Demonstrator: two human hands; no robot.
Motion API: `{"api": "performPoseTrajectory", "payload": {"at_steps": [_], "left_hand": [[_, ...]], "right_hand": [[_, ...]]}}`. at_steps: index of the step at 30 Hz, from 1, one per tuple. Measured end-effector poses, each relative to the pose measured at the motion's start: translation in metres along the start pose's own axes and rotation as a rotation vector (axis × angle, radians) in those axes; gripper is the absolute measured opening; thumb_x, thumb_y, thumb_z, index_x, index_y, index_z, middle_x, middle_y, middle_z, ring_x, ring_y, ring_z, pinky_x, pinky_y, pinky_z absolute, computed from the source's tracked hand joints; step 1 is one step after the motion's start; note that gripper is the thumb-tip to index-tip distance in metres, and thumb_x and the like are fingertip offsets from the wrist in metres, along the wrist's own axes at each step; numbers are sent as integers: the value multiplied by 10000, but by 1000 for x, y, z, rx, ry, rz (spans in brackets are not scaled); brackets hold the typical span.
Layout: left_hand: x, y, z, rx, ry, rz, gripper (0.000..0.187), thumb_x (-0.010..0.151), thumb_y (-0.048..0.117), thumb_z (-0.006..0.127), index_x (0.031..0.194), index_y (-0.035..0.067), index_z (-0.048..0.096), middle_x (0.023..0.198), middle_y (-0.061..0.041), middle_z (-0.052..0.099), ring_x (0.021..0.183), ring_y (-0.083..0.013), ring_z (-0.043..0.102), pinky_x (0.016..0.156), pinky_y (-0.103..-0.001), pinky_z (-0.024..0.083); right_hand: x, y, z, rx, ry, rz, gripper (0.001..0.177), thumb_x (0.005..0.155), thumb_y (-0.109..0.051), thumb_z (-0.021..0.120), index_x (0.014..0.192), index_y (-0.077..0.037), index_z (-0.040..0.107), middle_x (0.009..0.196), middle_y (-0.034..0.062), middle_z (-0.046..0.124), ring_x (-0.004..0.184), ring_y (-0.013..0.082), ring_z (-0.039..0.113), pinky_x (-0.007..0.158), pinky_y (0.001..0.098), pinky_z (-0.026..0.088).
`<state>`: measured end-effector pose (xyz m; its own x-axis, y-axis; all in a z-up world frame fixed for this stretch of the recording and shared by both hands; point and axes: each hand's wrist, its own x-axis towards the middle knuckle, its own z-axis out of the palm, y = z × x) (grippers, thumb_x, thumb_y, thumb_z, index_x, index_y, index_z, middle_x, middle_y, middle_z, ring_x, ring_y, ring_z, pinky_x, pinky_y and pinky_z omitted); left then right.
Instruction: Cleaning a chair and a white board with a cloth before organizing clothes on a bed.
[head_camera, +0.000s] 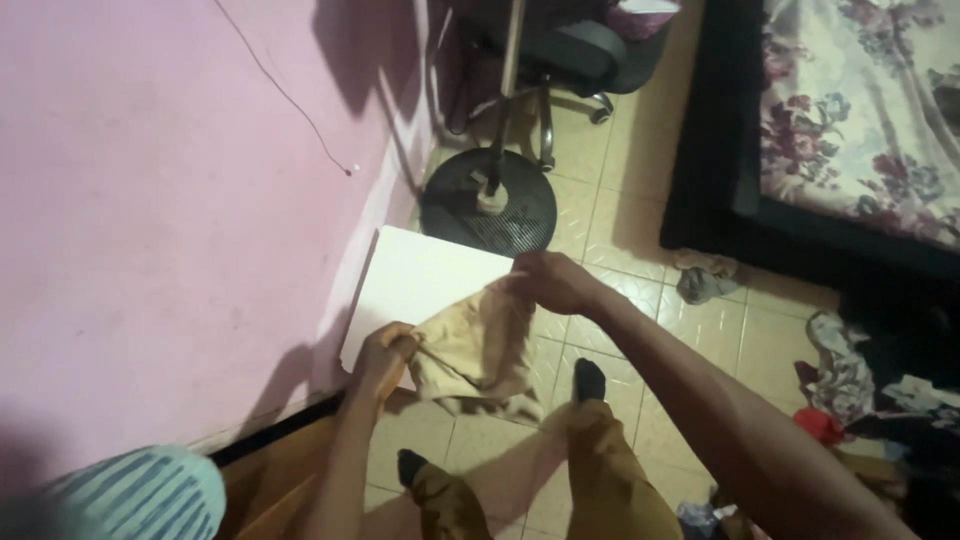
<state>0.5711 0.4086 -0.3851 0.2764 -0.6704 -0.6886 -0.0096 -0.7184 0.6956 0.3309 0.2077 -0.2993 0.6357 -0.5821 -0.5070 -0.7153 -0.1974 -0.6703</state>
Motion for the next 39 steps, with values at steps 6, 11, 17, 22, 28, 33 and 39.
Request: {"api": "performPoseTrajectory", "payload": {"at_steps": [6, 11, 17, 22, 28, 33, 39], "left_hand": [[42, -27, -6, -49, 477, -9, 292, 943, 221, 642, 1208, 119, 712, 1192, -89, 731, 1112, -233, 675, 1000, -362, 476], [85, -104, 44, 48, 377, -44, 301, 950, 215, 633, 1230, 130, 701, 1238, -99, 726, 1125, -249, 686, 1002, -387, 510], [129, -174, 106, 316, 233, 232, 359, 886, 106, 641, 1239, 47, 662, 1300, -182, 656, 1203, -381, 617, 1009, -441, 505], [139, -202, 120, 615, 119, 157, 437, 968, 137, 565, 1394, 40, 537, 1448, -144, 556, 1376, -373, 511, 1151, -450, 438], [135, -254, 125, 761, 154, 282, 782, 919, 203, 578, 1589, 54, 202, 1675, -171, 148, 1534, -394, 100, 1211, -558, 73], [142, -274, 123, 801, 220, 323, 747, 955, 289, 538, 1587, 65, 210, 1666, -171, 165, 1531, -371, 118, 1213, -564, 40], [142, -258, 90, 823, 116, 143, 837, 921, 328, 519, 1631, 76, 153, 1719, -167, 94, 1539, -365, 76, 1207, -563, 22]], "right_hand": [[81, 51, 64, 41, 366, -83, 400, 953, -358, 689, 1207, -55, 630, 1208, 164, 661, 1046, 298, 673, 866, 418, 549], [99, 101, 147, 53, 294, -39, 410, 955, -370, 663, 1233, -69, 629, 1250, 171, 650, 1110, 327, 672, 921, 415, 560], [114, 172, 253, -35, 284, -73, 554, 996, -384, 628, 1404, -31, 503, 1501, 254, 447, 1383, 427, 450, 1114, 480, 421], [119, 199, 314, -63, 196, -79, 747, 969, -418, 621, 1550, -30, 357, 1640, 286, 230, 1490, 485, 259, 1185, 517, 311], [116, 203, 355, -316, 135, -125, 808, 927, -576, 586, 1541, -89, 386, 1659, 239, 178, 1528, 474, 105, 1211, 596, 109], [129, 212, 381, -535, 248, -210, 742, 998, -552, 478, 1552, -67, 384, 1670, 243, 219, 1547, 443, 158, 1232, 600, 104], [154, 190, 396, -576, 242, -277, 724, 999, -532, 454, 1553, -73, 370, 1654, 245, 226, 1528, 432, 200, 1234, 587, 99]]}}
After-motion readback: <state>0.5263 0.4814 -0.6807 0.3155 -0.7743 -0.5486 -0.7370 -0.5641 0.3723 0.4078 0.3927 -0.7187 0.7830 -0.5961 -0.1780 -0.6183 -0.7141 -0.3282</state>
